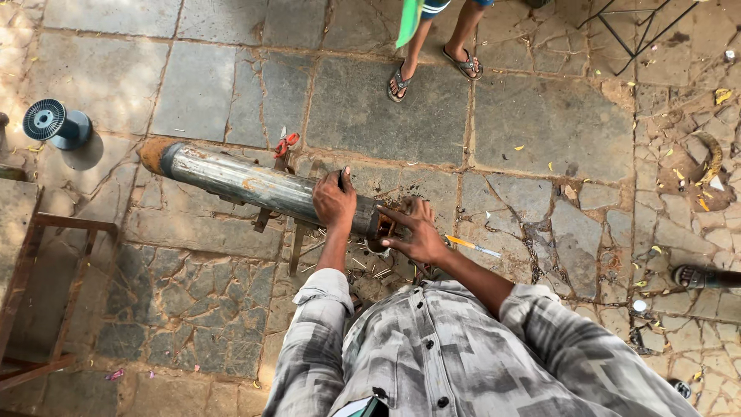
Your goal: The person uses a hammer and a chisel to chip away rust and debris from the end of a metal pipe mounted on a stand. They repeatedly strike the chisel and clear the loosened material by hand.
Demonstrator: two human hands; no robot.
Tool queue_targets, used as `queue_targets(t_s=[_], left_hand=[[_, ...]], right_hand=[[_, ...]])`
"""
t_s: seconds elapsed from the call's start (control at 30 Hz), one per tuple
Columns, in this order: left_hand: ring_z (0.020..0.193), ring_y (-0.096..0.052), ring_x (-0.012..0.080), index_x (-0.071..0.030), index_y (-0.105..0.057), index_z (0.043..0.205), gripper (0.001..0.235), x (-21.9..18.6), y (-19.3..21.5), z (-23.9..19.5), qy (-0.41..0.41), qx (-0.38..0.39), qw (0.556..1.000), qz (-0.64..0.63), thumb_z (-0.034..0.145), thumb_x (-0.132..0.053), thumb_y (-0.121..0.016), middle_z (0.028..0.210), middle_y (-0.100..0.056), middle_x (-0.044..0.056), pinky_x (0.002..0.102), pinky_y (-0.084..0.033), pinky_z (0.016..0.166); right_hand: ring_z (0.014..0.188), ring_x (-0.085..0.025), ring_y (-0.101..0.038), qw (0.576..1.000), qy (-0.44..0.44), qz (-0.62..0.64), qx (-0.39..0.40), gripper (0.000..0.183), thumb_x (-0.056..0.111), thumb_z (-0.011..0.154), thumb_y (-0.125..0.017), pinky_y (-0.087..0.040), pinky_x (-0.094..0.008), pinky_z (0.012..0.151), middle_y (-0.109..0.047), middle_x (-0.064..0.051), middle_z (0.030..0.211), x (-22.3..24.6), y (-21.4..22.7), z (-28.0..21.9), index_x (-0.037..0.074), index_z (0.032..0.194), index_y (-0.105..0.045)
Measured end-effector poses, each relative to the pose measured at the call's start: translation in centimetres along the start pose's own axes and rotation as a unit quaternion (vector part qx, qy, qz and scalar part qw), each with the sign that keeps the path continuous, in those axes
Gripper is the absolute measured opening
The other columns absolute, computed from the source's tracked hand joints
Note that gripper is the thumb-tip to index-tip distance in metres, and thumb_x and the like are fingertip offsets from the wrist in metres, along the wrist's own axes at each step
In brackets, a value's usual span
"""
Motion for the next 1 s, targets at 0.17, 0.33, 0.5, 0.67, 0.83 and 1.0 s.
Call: queue_targets(t_s=[0.17, 0.33, 0.5, 0.67, 0.83, 1.0], left_hand=[[0.102, -0.073, 0.0356, -0.002, -0.075, 0.105, 0.039, 0.3, -0.2, -0.1, 0.008, 0.020, 1.000, 0.003, 0.106, -0.037, -0.060, 0.111, -0.076, 0.020, 0.045, -0.056, 0.097], [0.100, -0.074, 0.0324, -0.004, -0.076, 0.104, 0.040, 0.2, 0.3, -0.6, 0.015, 0.036, 0.999, 0.003, 0.101, -0.039, -0.057, 0.109, -0.077, 0.016, 0.045, -0.057, 0.097], [0.102, -0.073, 0.0334, -0.004, -0.076, 0.103, 0.047, 0.4, 0.4, -0.2, 0.006, 0.030, 0.999, 0.017, 0.105, -0.045, -0.053, 0.109, -0.077, 0.017, 0.046, -0.057, 0.096], [0.103, -0.073, 0.0344, -0.004, -0.075, 0.107, 0.052, 0.8, 0.0, -0.6, 0.008, 0.034, 0.999, 0.012, 0.105, -0.049, -0.049, 0.110, -0.076, 0.018, 0.047, -0.056, 0.095], [0.102, -0.074, 0.0344, -0.004, -0.076, 0.104, 0.056, 0.9, 0.2, -0.8, -0.001, 0.024, 1.000, 0.003, 0.106, -0.053, -0.048, 0.108, -0.077, 0.017, 0.047, -0.057, 0.097], [0.099, -0.075, 0.0336, -0.004, -0.075, 0.098, 0.056, 0.8, 0.3, -0.6, -0.009, 0.024, 1.000, 0.001, 0.107, -0.051, -0.047, 0.105, -0.077, 0.017, 0.048, -0.057, 0.097]], right_hand=[[0.128, -0.035, -0.036, 0.991, -0.011, -0.111, 0.074, 0.081, 0.075, 0.082, -0.063, -0.028, -0.056, 0.113, -0.042, -0.018, 0.138, 0.9, 0.0, 0.5, 0.045, 0.155, -0.044], [0.123, -0.031, -0.038, 0.942, 0.129, -0.309, -0.028, 0.070, 0.077, 0.088, -0.054, -0.026, -0.057, 0.103, -0.044, -0.014, 0.138, 1.5, 0.8, 0.3, 0.041, 0.147, -0.049], [0.131, -0.028, -0.039, 0.972, 0.051, -0.225, 0.036, 0.072, 0.078, 0.089, -0.048, -0.028, -0.051, 0.112, -0.047, -0.013, 0.138, 0.0, 1.0, 0.8, 0.045, 0.153, -0.048], [0.128, -0.031, -0.037, 0.976, 0.087, -0.191, 0.056, 0.071, 0.078, 0.089, -0.048, -0.027, -0.053, 0.108, -0.046, -0.015, 0.137, 0.2, 0.0, 0.1, 0.046, 0.152, -0.047], [0.130, -0.033, -0.037, 0.971, 0.086, -0.217, 0.040, 0.064, 0.076, 0.091, -0.046, -0.026, -0.057, 0.105, -0.045, -0.018, 0.136, -0.1, -0.3, 0.4, 0.050, 0.150, -0.048], [0.128, -0.031, -0.040, 0.991, -0.004, -0.131, 0.037, 0.065, 0.078, 0.089, -0.048, -0.029, -0.052, 0.109, -0.048, -0.015, 0.138, -0.7, -0.3, 1.1, 0.046, 0.146, -0.055]])
Point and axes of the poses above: each hand's wrist, its own z-axis towards the middle knuckle, its own y-axis out of the back of the hand, x = y × z, the point moved 4 cm from there along z, towards the middle knuckle
